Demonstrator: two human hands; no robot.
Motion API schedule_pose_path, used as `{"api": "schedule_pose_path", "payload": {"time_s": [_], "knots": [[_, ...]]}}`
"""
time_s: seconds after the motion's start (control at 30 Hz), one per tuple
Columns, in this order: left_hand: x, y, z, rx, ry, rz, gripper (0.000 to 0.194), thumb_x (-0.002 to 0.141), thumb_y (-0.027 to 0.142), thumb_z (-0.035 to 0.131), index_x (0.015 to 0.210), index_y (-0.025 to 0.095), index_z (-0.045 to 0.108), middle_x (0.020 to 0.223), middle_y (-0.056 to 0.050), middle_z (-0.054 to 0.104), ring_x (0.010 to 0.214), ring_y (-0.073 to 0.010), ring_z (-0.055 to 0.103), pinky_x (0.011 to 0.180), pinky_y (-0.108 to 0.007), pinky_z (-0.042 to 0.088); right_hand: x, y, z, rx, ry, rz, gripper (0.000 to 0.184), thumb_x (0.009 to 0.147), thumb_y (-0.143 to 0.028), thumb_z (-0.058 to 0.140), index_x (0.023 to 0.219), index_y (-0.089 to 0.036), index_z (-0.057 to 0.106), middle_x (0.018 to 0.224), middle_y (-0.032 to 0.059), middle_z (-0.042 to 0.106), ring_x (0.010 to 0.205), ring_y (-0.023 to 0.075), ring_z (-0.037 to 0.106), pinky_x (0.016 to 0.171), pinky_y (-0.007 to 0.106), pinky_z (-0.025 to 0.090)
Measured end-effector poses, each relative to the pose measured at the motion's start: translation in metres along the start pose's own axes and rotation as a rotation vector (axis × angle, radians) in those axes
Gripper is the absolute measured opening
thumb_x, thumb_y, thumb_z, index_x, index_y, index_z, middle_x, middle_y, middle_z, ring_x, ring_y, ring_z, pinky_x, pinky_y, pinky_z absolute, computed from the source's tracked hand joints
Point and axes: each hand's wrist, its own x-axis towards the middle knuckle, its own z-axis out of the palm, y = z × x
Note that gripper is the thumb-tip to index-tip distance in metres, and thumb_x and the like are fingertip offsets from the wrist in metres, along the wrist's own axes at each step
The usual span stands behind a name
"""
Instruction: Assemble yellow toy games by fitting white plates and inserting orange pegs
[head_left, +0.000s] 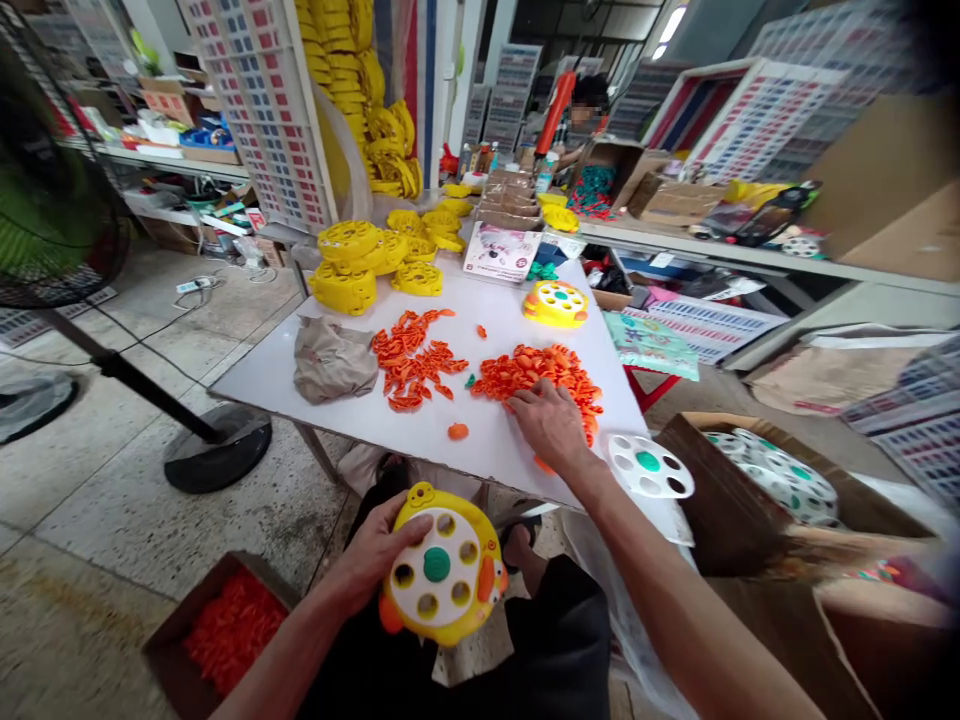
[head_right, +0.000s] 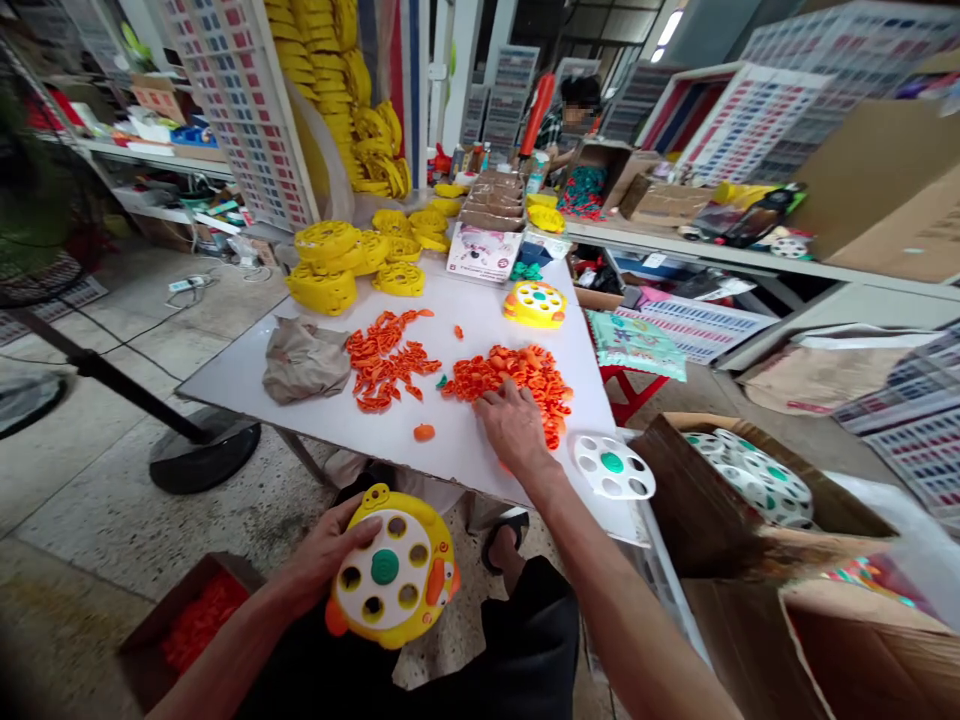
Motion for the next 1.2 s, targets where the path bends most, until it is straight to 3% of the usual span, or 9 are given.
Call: {"api": "schedule_pose_path", "payload": {"time_s": [0.17, 0.23, 0.3, 0.43, 0.57, 0.7, 0.93, 1.2], "knots": [[-0.003, 0.001, 0.000, -0.026, -0.026, 0.013, 0.042, 0.080, 0.041, 0.082, 0.110, 0.017, 0.066, 0.095, -0.005, 0.075, 0.075, -0.0152, 0.070, 0.064, -0.022, 0.054, -0.005, -0.003, -0.001, 0.056, 0.041, 0.005, 0.021, 0.098, -0.024, 0.053, 0.095, -0.017, 0.073, 0.098, 0.0130, 0.073, 0.098, 0.0333, 0.054, 0.082, 0.044, 0.038], [-0.004, 0.002, 0.001, -0.020, -0.023, 0.018, 0.042, 0.080, 0.041, 0.081, 0.111, 0.017, 0.066, 0.094, -0.005, 0.075, 0.073, -0.0144, 0.069, 0.063, -0.022, 0.053, -0.011, -0.007, -0.006, 0.200, 0.103, 0.041, 0.021, 0.098, -0.028, 0.054, 0.098, -0.018, 0.072, 0.099, 0.0123, 0.072, 0.096, 0.0310, 0.056, 0.084, 0.043, 0.041], [-0.005, 0.002, 0.001, -0.007, -0.024, 0.024, 0.041, 0.081, 0.041, 0.081, 0.110, 0.017, 0.066, 0.093, -0.005, 0.075, 0.072, -0.0143, 0.069, 0.062, -0.022, 0.053, -0.019, -0.014, -0.013, 0.520, 0.150, 0.117, 0.020, 0.097, -0.034, 0.056, 0.098, -0.020, 0.070, 0.099, 0.0102, 0.071, 0.091, 0.0269, 0.059, 0.081, 0.040, 0.044], [-0.005, 0.001, 0.002, 0.016, -0.034, 0.018, 0.038, 0.082, 0.042, 0.079, 0.107, 0.016, 0.065, 0.094, -0.006, 0.076, 0.075, -0.0166, 0.071, 0.063, -0.023, 0.055, -0.035, -0.028, -0.023, 1.298, 0.098, 0.349, 0.023, 0.090, -0.045, 0.069, 0.097, -0.023, 0.070, 0.095, 0.0057, 0.072, 0.080, 0.0205, 0.063, 0.069, 0.033, 0.048], [-0.003, -0.002, 0.004, 0.025, -0.014, -0.016, 0.049, 0.081, 0.043, 0.081, 0.119, 0.018, 0.063, 0.093, -0.005, 0.076, 0.074, -0.0173, 0.071, 0.063, -0.024, 0.056, -0.045, -0.036, -0.018, 1.689, 0.180, 0.485, 0.024, 0.083, -0.040, 0.079, 0.098, -0.025, 0.070, 0.091, 0.0025, 0.073, 0.079, 0.0189, 0.066, 0.069, 0.032, 0.048], [-0.002, -0.003, 0.007, 0.016, -0.018, -0.039, 0.053, 0.080, 0.044, 0.081, 0.122, 0.018, 0.063, 0.097, -0.007, 0.077, 0.076, -0.0189, 0.073, 0.064, -0.025, 0.056, -0.049, -0.038, -0.009, 1.813, 0.220, 0.545, 0.034, 0.082, -0.038, 0.080, 0.112, -0.027, 0.070, 0.098, 0.0035, 0.075, 0.080, 0.0185, 0.067, 0.070, 0.032, 0.050], [-0.002, -0.001, 0.010, -0.018, -0.016, -0.047, 0.052, 0.077, 0.044, 0.083, 0.119, 0.019, 0.066, 0.097, -0.007, 0.079, 0.077, -0.0200, 0.073, 0.066, -0.026, 0.057, -0.047, -0.038, -0.019, 1.865, 0.083, 0.571, 0.029, 0.085, -0.041, 0.072, 0.109, -0.025, 0.074, 0.088, 0.0031, 0.068, 0.083, 0.0202, 0.067, 0.071, 0.032, 0.054], [-0.004, 0.000, 0.010, 0.004, -0.028, -0.028, 0.046, 0.080, 0.041, 0.081, 0.117, 0.019, 0.065, 0.094, -0.005, 0.078, 0.076, -0.0175, 0.072, 0.065, -0.025, 0.057, -0.046, -0.036, -0.020, 1.903, -0.042, 0.467, 0.029, 0.085, -0.043, 0.074, 0.108, -0.025, 0.073, 0.092, 0.0012, 0.057, 0.072, 0.0134, 0.056, 0.059, 0.026, 0.041]]}}
